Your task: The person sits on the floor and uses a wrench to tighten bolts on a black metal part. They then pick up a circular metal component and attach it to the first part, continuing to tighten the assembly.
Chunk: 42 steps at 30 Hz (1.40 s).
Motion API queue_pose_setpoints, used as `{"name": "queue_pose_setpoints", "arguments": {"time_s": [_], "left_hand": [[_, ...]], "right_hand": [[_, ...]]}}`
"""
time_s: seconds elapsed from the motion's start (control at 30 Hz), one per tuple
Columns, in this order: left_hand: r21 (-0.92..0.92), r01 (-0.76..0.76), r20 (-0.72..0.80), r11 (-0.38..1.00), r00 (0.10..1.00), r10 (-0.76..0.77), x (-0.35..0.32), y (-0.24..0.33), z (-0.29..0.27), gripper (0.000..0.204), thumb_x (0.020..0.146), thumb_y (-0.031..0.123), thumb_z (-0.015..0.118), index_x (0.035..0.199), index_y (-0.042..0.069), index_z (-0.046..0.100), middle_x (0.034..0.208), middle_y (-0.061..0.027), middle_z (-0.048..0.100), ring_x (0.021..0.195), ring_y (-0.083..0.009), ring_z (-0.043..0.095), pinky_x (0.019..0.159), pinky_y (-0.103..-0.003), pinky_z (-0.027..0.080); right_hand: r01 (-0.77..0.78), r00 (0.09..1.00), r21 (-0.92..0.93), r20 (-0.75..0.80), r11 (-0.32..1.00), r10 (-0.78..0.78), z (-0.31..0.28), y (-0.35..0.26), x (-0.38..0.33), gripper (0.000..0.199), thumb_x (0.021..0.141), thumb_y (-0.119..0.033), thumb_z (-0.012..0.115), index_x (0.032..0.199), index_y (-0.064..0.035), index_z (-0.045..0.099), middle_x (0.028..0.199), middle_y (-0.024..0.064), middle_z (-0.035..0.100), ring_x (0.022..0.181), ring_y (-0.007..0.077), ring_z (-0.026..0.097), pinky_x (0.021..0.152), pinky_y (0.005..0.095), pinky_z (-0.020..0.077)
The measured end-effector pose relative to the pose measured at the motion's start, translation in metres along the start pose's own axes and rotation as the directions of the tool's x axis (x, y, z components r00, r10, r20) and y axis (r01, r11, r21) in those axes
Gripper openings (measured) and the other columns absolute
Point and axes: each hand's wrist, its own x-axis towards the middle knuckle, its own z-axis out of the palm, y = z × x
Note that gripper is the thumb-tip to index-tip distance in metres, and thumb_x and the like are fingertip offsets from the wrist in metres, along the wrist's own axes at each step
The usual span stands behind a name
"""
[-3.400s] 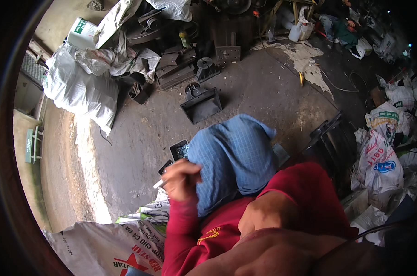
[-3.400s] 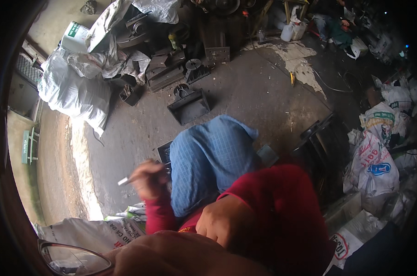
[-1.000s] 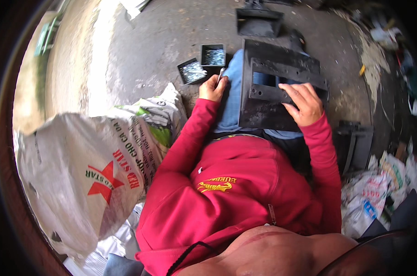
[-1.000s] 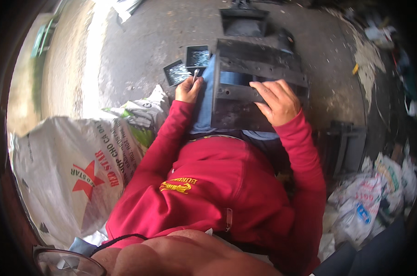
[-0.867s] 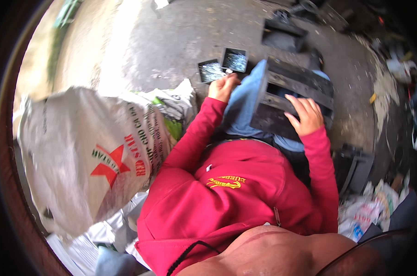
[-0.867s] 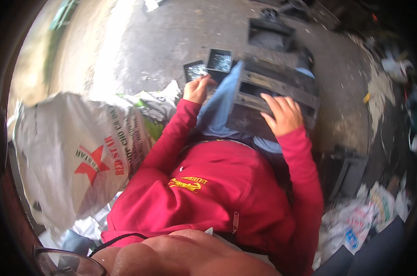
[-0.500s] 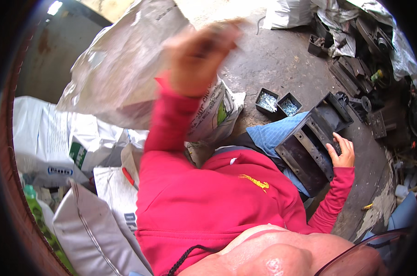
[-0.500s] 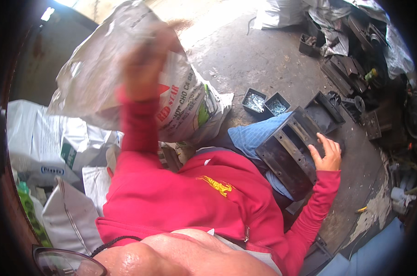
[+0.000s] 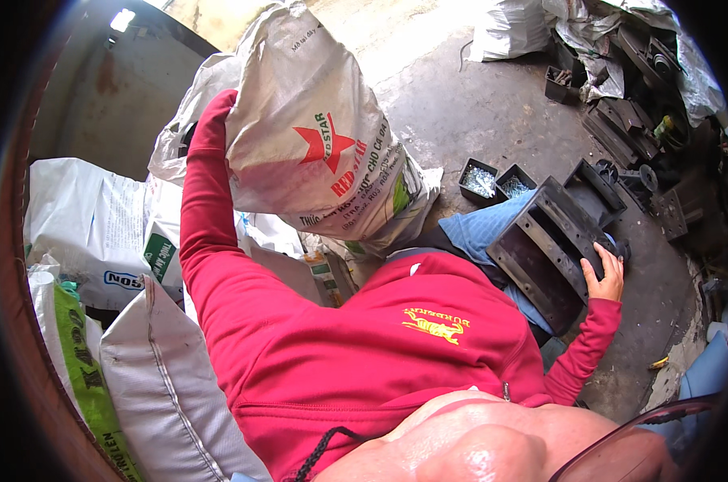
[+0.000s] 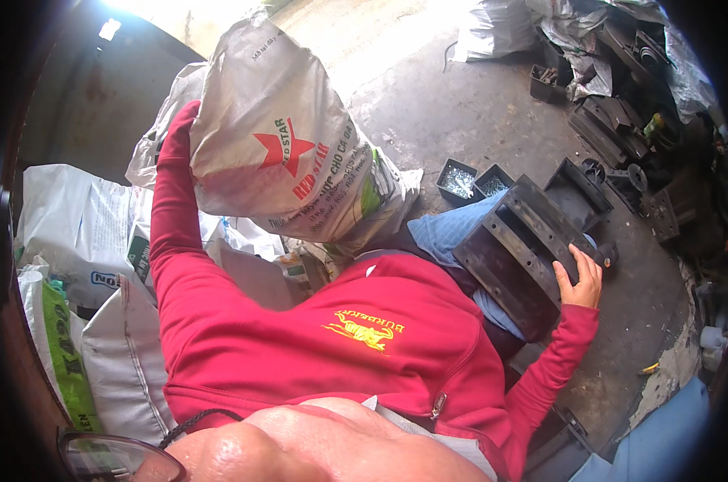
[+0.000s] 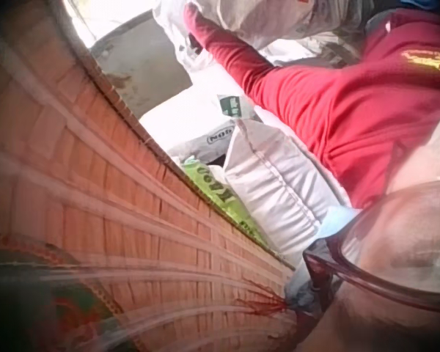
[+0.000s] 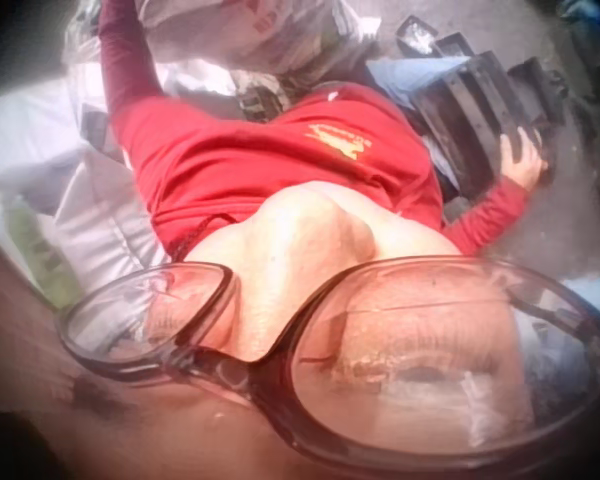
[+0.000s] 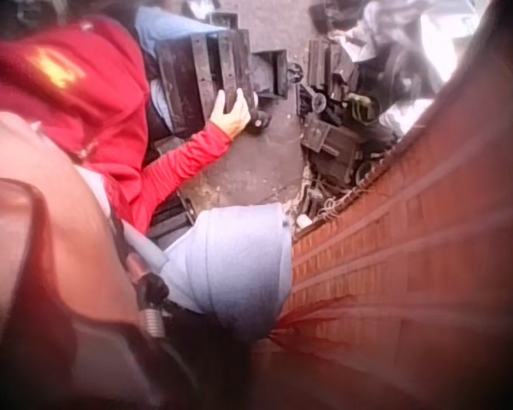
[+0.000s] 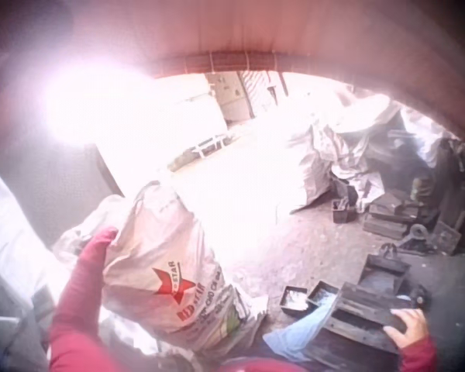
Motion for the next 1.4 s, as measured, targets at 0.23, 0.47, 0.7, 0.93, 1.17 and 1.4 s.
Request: {"name": "queue_pose_setpoints", "arguments": {"time_s": [0.23, 0.47, 0.7, 0.93, 1.17, 1.4], "left_hand": [[0.009, 0.043, -0.039, 0.999, 0.998, -0.043, -0.004, -0.006, 0.014, 0.038, 0.088, 0.043, 0.065, 0.111, 0.015, 0.074, 0.106, -0.0093, 0.074, 0.096, -0.0242, 0.069, 0.086, -0.036, 0.052], [0.119, 0.187, -0.055, 0.975, 0.982, -0.182, 0.018, -0.116, 0.06, 0.043, 0.085, 0.05, 0.066, 0.11, 0.016, 0.075, 0.106, -0.0109, 0.074, 0.096, -0.0279, 0.07, 0.086, -0.039, 0.053], [0.109, 0.162, -0.237, 0.981, 0.962, -0.133, -0.02, -0.13, 0.052, 0.043, 0.084, 0.052, 0.068, 0.104, 0.015, 0.076, 0.105, -0.0137, 0.073, 0.098, -0.0349, 0.069, 0.087, -0.044, 0.052], [0.116, 0.111, -0.8, 0.987, 0.599, 0.027, -0.114, -0.061, -0.045, 0.035, 0.089, 0.048, 0.064, 0.1, 0.016, 0.077, 0.092, -0.012, 0.074, 0.086, -0.0332, 0.07, 0.079, -0.045, 0.054], [0.046, -0.29, -0.988, 0.956, 0.126, 0.086, -0.108, 0.011, -0.186, 0.029, 0.092, 0.037, 0.065, 0.101, 0.012, 0.077, 0.091, -0.0093, 0.075, 0.08, -0.0267, 0.071, 0.073, -0.037, 0.054], [-0.197, -0.911, -0.931, 0.363, 0.29, 0.221, -0.094, 0.302, -0.195, 0.024, 0.094, 0.026, 0.065, 0.103, 0.007, 0.077, 0.09, -0.0067, 0.076, 0.074, -0.0201, 0.071, 0.067, -0.03, 0.055]], "right_hand": [[0.002, 0.999, -0.002, -0.035, 1.0, -0.002, 0.003, 0.001, -0.009, 0.048, 0.086, -0.03, 0.074, 0.128, -0.0078, 0.064, 0.124, 0.0117, 0.064, 0.116, 0.0315, 0.056, 0.1, 0.0406, 0.043], [-0.01, 0.999, 0.018, -0.052, 1.0, 0.01, -0.006, -0.004, -0.011, 0.048, 0.083, -0.028, 0.075, 0.125, -0.0072, 0.064, 0.123, 0.0131, 0.065, 0.114, 0.0332, 0.057, 0.1, 0.041, 0.0437], [-0.008, 0.996, 0.027, -0.09, 1.0, 0.011, 0.001, 0.005, -0.009, 0.051, 0.082, -0.033, 0.077, 0.125, -0.0095, 0.065, 0.12, 0.0127, 0.066, 0.109, 0.0326, 0.06, 0.095, 0.0397, 0.0466], [0.006, 0.993, 0.022, -0.116, 1.0, -0.004, 0.004, 0.009, -0.015, 0.052, 0.082, -0.036, 0.076, 0.126, -0.0111, 0.064, 0.12, 0.0119, 0.066, 0.109, 0.0332, 0.06, 0.095, 0.0411, 0.0477], [-0.076, 0.988, 0.06, -0.128, 0.995, 0.084, 0.014, 0.004, -0.016, 0.05, 0.084, -0.034, 0.075, 0.126, -0.01, 0.063, 0.121, 0.0138, 0.066, 0.113, 0.0337, 0.061, 0.098, 0.0408, 0.0479], [-0.144, 0.835, 0.356, -0.457, 0.924, 0.306, 0.037, -0.008, -0.024, 0.038, 0.082, -0.014, 0.076, 0.118, -0.0127, 0.067, 0.107, 0.0063, 0.07, 0.097, 0.0225, 0.068, 0.088, 0.0336, 0.0532]]}}
